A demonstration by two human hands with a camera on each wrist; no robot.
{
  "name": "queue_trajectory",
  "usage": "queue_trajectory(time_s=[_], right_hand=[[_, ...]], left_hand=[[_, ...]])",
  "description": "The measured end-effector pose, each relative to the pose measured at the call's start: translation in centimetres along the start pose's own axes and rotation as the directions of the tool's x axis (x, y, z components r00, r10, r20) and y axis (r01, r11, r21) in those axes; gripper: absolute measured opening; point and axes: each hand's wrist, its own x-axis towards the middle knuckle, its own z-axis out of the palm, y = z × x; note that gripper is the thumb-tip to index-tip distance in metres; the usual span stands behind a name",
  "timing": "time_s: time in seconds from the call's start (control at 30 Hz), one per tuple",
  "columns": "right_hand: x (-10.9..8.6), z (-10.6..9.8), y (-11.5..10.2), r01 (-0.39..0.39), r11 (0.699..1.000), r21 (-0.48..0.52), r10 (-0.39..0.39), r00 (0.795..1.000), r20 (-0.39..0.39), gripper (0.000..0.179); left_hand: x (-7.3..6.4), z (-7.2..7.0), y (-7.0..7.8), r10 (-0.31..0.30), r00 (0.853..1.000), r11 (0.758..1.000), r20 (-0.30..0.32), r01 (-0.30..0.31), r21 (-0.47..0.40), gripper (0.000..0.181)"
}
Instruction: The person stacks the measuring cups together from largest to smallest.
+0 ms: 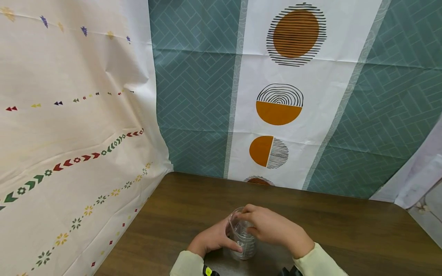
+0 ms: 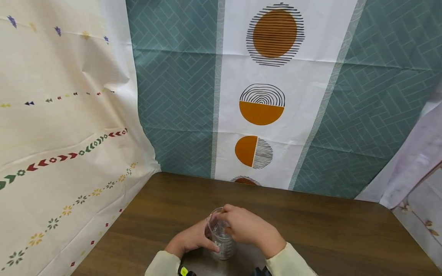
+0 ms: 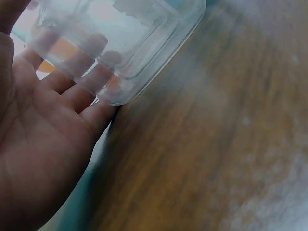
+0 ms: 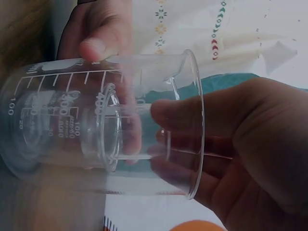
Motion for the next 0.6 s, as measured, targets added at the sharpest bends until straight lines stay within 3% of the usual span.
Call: queue_trajectory(time_s=[0.27,0.6], right_hand=[[0.9,-0.4,-0.2,0.008,1.0,-0.028,-0.006,0.997,0.077,0.034],[1.8,-0.2,-0.3,-0.052,0.998,-0.025,0.055,0.985,0.162,0.028]], left_hand=[[0.0,0.1,-0.1,0.009,1.0,1.0,0.011,-0.009,-0.015,0.102],[0.1,0.0,-0.1,0.011,1.0,1.0,0.009,-0.011,0.005,0.099]])
